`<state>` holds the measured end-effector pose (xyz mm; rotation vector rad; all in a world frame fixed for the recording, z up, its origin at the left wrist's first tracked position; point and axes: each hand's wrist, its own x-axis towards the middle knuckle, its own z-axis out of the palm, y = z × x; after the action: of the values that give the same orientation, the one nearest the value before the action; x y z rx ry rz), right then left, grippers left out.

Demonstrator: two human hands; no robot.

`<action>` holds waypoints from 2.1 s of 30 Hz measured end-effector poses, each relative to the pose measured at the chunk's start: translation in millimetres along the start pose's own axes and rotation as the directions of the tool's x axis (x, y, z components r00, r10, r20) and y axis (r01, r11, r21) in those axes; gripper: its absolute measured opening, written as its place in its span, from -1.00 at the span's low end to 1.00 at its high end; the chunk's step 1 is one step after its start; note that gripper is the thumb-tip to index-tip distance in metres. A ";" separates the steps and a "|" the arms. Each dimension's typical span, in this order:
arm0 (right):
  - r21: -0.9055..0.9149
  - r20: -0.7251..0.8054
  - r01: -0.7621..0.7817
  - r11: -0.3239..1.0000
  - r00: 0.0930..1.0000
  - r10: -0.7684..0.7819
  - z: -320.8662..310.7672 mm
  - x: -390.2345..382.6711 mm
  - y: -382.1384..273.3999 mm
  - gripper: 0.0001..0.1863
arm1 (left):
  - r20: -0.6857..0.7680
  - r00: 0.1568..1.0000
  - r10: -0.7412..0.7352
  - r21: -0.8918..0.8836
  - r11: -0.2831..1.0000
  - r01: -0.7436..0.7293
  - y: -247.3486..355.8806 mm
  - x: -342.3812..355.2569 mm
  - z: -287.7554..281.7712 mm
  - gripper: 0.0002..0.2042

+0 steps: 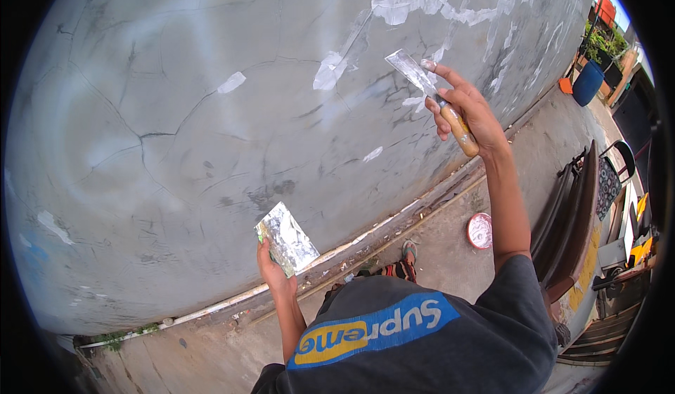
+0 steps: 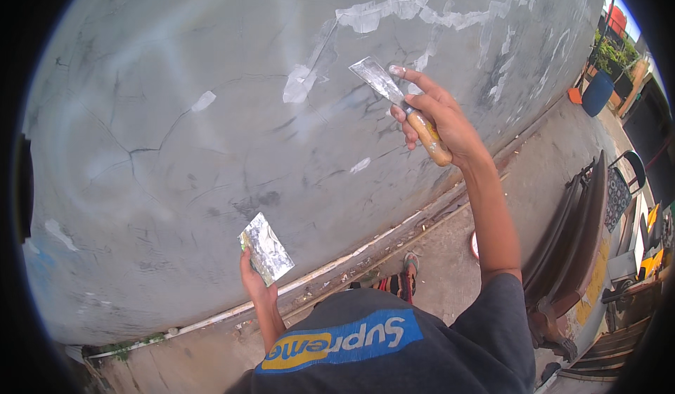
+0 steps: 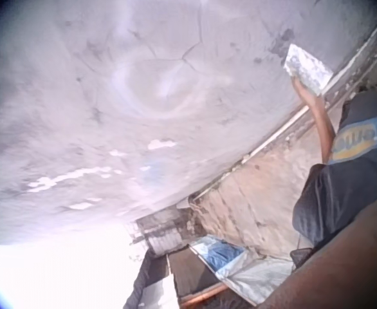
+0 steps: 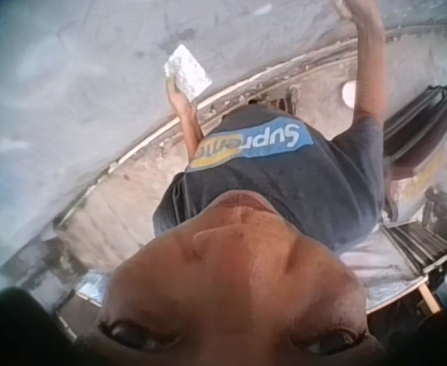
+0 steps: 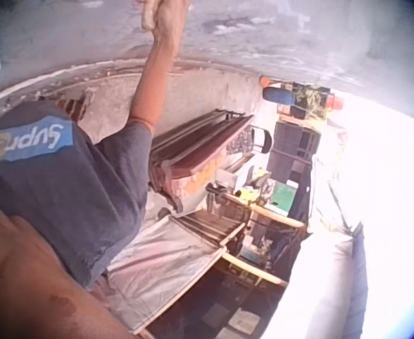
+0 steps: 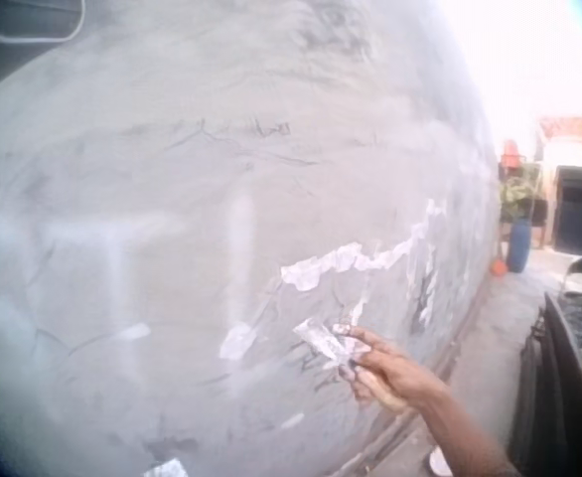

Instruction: The person scoops white filler from a red bucket onto a hawk and uses a putty knife to apply it to cracks and uneven areas on a concrete wall. The person repeatedly transfers filler and smooths it into the wall surface.

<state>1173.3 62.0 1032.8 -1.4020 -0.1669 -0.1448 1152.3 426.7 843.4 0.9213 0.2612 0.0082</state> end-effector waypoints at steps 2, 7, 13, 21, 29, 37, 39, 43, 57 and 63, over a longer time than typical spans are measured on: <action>-0.140 0.077 -0.108 0.984 0.990 0.119 10.9 -11.3 7.7 -0.53 | 0.018 1.000 -0.015 0.021 1.000 0.014 2.2 3.1 -0.3 -0.64; -0.691 0.201 0.057 0.720 0.973 0.116 37.7 -46.8 67.0 -0.45 | 0.204 0.960 -0.193 0.224 0.964 0.146 -4.4 32.2 2.4 -0.64; -0.894 0.385 0.404 0.194 0.914 -0.128 52.4 -69.7 99.4 -0.56 | 0.178 0.958 -0.226 0.393 0.909 0.142 2.0 20.3 30.3 -0.51; -0.885 0.465 0.464 -0.028 0.885 -0.019 71.4 -65.2 111.0 -0.55 | 0.272 0.932 -0.238 0.478 0.875 0.084 -12.2 24.3 18.5 -0.65; -0.840 0.538 0.541 -0.040 0.840 0.067 72.4 -64.7 124.1 -0.62 | 0.231 0.948 -0.220 0.564 0.824 0.054 -13.8 11.0 22.4 -0.65; -0.780 0.561 0.618 -0.097 0.760 0.329 87.7 -75.6 137.3 -0.65 | 0.189 0.926 -0.326 0.621 0.771 0.144 -49.0 29.5 1.7 -0.56; -0.810 0.510 0.586 0.013 0.693 0.509 88.8 -71.2 133.8 -0.63 | 0.153 0.939 -0.309 0.621 0.769 0.152 -65.7 36.3 -9.6 -0.57; -0.936 0.350 0.210 0.283 0.642 0.682 77.0 -51.5 98.1 -0.72 | 0.145 0.916 -0.373 0.475 0.839 0.266 -59.8 35.9 -21.2 -0.59; 0.528 -0.116 -0.170 0.832 0.956 0.269 80.1 -63.2 224.6 -0.45 | -0.021 0.985 -0.173 0.167 0.970 0.175 -4.1 31.3 -94.4 -0.57; 0.361 -0.281 0.026 0.932 0.956 0.082 105.0 -41.6 205.9 -0.49 | -0.015 0.982 -0.190 0.174 0.966 0.189 0.5 24.5 -89.5 -0.58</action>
<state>1170.4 199.2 842.1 -1.0001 0.0725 -0.2813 1155.7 500.2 786.9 1.0673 0.3515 -0.1952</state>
